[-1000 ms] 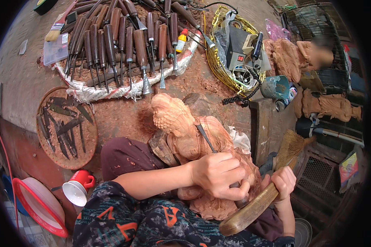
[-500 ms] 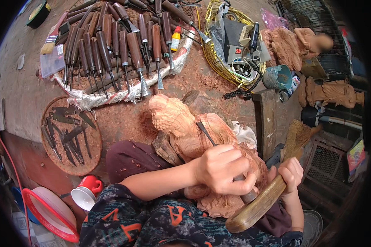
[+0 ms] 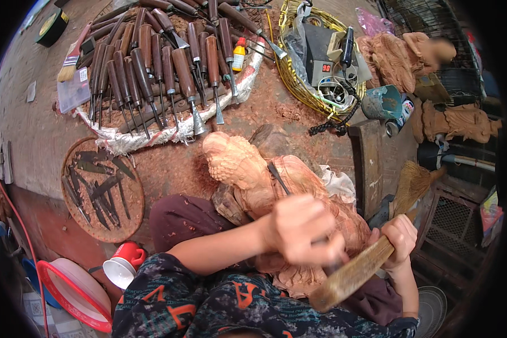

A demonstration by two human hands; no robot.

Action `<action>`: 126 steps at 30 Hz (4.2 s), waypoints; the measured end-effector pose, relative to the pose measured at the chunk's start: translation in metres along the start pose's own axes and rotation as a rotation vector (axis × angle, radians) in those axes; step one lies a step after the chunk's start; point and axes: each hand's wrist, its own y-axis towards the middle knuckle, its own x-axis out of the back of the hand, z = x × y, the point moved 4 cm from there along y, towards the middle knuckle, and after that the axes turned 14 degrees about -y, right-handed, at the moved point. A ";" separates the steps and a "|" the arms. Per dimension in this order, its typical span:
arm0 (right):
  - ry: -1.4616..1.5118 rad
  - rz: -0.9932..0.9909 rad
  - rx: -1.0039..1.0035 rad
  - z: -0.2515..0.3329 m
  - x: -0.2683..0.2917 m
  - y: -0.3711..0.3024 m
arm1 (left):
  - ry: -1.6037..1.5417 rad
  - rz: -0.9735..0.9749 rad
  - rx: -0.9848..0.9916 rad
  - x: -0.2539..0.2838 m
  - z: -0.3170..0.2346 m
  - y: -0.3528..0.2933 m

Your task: The person carves a wooden Buddha statue using a rotary tool and then switches to a chisel and mallet. They refine the details on the statue's head and torso, occasionally rotating the piece to access different angles.

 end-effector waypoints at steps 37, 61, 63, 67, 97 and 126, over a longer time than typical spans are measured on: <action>0.048 -0.015 -0.061 -0.003 0.003 -0.004 | -0.121 0.068 0.083 0.007 -0.004 0.010; 0.111 -0.023 -0.054 -0.004 -0.003 -0.004 | -0.230 0.035 -0.082 0.004 -0.018 0.009; 0.127 -0.063 -0.037 -0.002 -0.003 -0.001 | -0.179 0.036 -0.063 0.000 -0.016 0.000; 0.092 -0.053 -0.039 0.001 0.000 0.000 | -0.125 0.007 -0.024 0.005 -0.011 0.000; 0.003 0.028 -0.015 0.009 0.005 0.010 | -0.115 -0.123 0.023 0.015 -0.008 0.002; -0.074 0.069 -0.078 -0.006 -0.001 -0.004 | 0.043 -0.149 0.140 0.003 0.001 0.008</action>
